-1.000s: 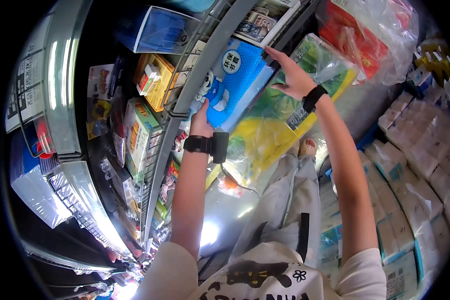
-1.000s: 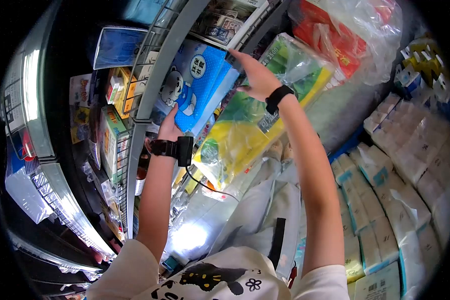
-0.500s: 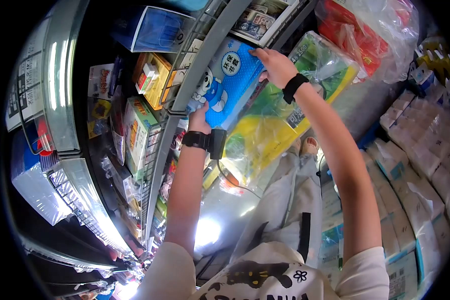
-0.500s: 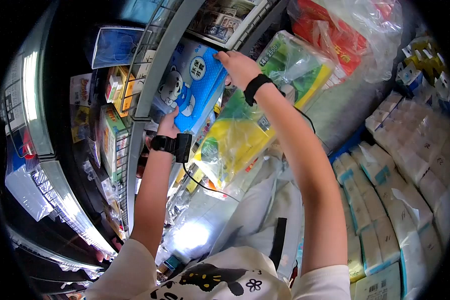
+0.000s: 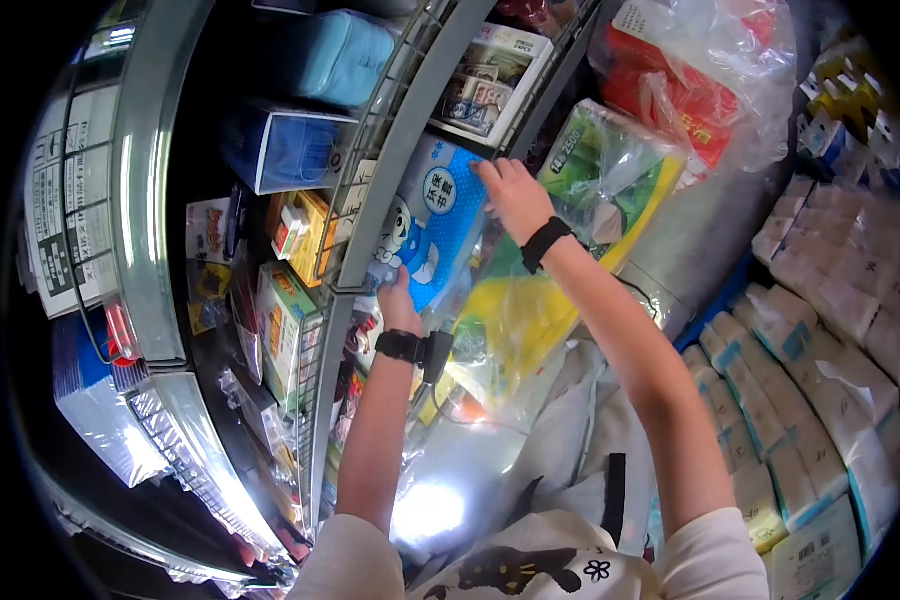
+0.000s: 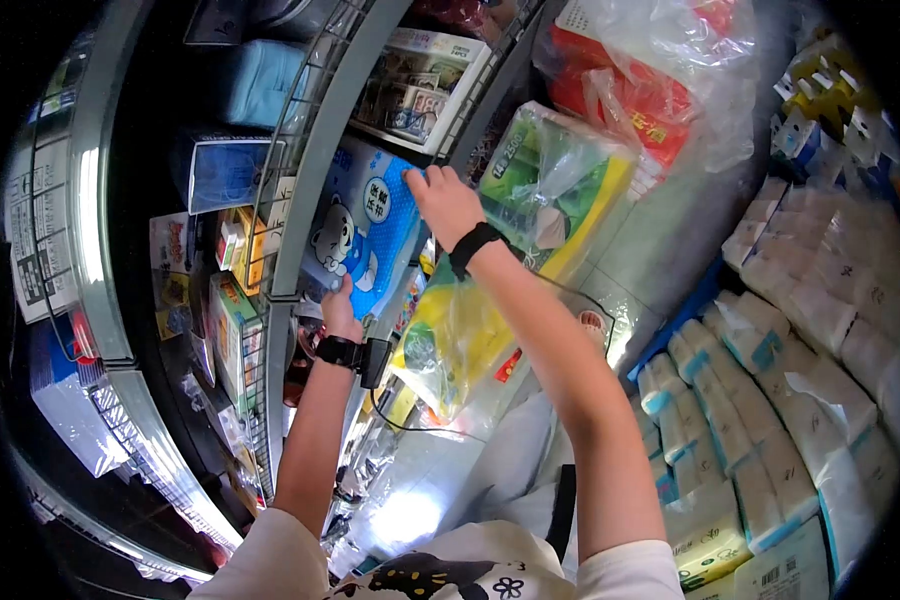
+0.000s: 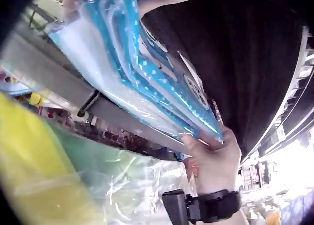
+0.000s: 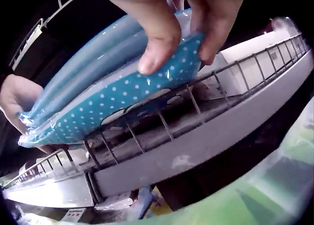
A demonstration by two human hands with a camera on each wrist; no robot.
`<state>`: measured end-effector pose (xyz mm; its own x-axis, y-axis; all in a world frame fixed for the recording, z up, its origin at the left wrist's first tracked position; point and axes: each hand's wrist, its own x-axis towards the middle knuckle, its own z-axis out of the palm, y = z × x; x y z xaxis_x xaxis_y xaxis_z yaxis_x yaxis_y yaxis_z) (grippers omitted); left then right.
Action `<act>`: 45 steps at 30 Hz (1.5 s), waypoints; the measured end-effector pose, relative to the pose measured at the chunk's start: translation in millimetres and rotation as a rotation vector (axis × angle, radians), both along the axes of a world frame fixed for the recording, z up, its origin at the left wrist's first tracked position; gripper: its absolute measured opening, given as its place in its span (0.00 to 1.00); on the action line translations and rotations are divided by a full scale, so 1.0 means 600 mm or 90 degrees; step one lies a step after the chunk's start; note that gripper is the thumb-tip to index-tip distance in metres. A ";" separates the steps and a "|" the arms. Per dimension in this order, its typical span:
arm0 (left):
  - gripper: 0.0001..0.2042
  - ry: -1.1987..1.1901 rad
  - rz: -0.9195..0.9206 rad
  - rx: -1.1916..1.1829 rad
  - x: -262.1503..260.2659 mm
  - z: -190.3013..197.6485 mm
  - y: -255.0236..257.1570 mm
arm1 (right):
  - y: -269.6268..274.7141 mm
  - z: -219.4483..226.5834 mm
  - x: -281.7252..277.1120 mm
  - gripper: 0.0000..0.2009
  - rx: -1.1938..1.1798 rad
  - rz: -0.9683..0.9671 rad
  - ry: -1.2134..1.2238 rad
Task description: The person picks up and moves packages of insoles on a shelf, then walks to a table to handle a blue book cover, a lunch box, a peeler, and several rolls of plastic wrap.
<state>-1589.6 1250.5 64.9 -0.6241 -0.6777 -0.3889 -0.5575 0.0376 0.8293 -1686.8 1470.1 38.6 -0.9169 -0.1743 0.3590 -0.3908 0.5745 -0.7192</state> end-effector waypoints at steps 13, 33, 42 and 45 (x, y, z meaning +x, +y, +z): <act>0.15 -0.064 0.030 -0.071 -0.066 -0.039 -0.003 | 0.023 0.030 -0.035 0.20 -0.021 -0.045 0.025; 0.08 -0.034 -0.109 0.009 -0.019 -0.013 0.022 | 0.080 -0.037 0.208 0.09 -0.203 0.011 -0.180; 0.08 -0.048 -0.047 0.036 -0.081 -0.073 -0.099 | 0.107 -0.045 0.258 0.10 -0.178 0.043 -0.243; 0.08 -0.034 -0.001 0.020 -0.080 -0.054 -0.051 | 0.106 -0.048 0.265 0.10 -0.189 0.048 -0.234</act>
<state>-1637.8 1219.7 32.7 -0.6030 -0.6635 -0.4429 -0.6009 0.0125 0.7993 -1528.0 1533.5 9.9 -0.9813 -0.1837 0.0575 -0.1121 0.3027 -0.9465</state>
